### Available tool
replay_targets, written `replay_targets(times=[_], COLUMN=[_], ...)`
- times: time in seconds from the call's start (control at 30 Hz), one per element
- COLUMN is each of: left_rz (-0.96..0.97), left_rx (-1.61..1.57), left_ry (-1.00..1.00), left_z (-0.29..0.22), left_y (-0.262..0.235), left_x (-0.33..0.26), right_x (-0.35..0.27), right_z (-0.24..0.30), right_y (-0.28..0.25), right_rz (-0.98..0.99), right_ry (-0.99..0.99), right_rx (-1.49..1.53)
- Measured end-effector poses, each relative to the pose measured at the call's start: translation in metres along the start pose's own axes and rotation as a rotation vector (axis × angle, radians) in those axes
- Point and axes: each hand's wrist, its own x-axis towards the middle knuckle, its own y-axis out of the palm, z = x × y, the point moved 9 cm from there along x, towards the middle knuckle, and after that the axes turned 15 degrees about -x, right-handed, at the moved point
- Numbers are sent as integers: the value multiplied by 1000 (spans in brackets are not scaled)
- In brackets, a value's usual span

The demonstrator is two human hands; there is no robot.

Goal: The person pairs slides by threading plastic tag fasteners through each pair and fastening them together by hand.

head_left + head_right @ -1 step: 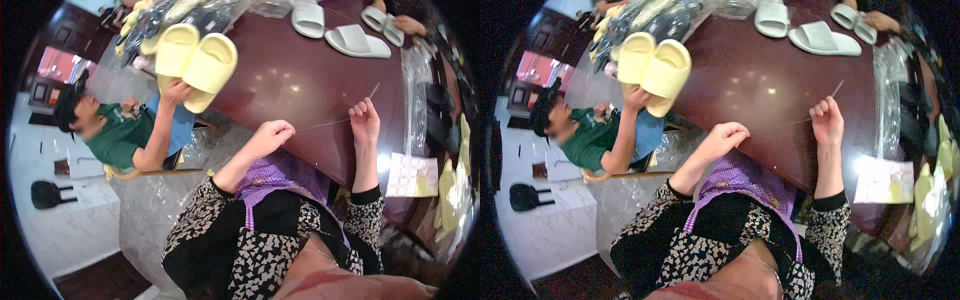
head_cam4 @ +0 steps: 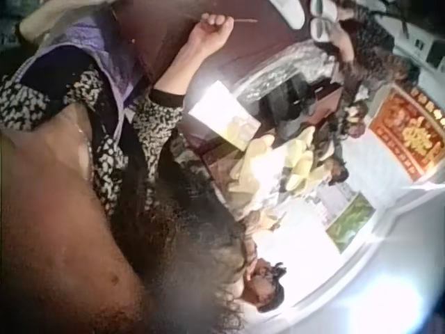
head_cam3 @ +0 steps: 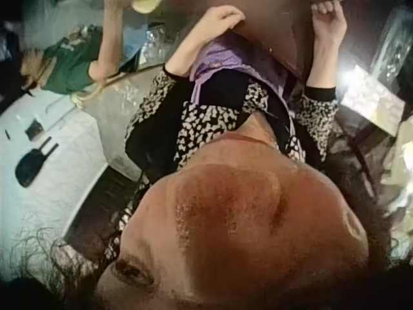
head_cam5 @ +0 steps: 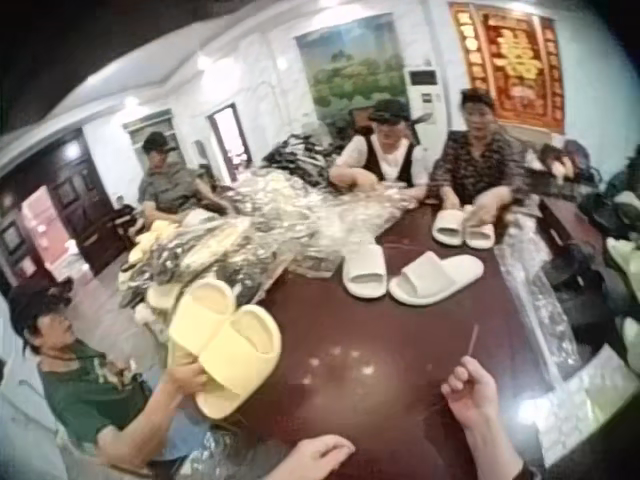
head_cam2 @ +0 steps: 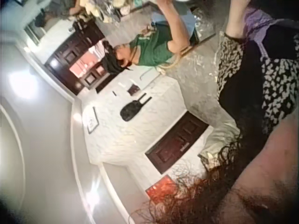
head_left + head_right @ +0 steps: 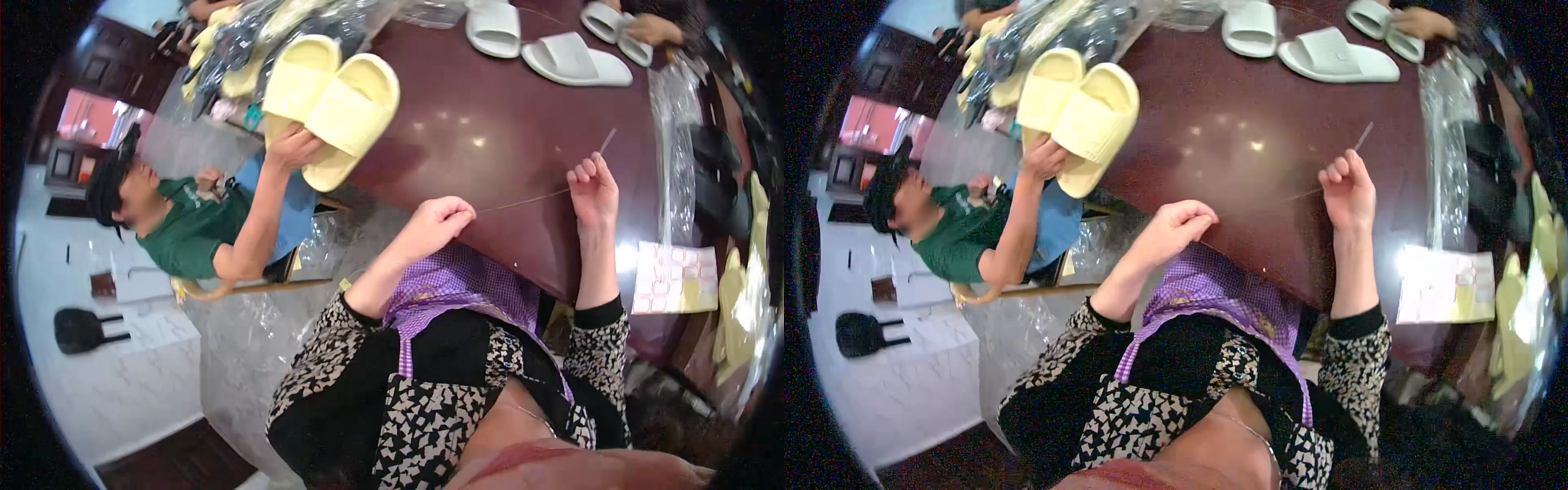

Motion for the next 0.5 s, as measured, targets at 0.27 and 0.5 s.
replay_targets(times=[0.27,0.5], left_rz=[-25,-131], left_rx=[230,877], left_ry=[94,453], left_z=[-27,-100], left_y=[-9,-21], left_x=[-9,8], right_x=[6,3], right_z=[16,21], right_y=[-18,-22], right_rz=[-169,-167], right_ry=[-55,-92], right_rx=[4,-50])
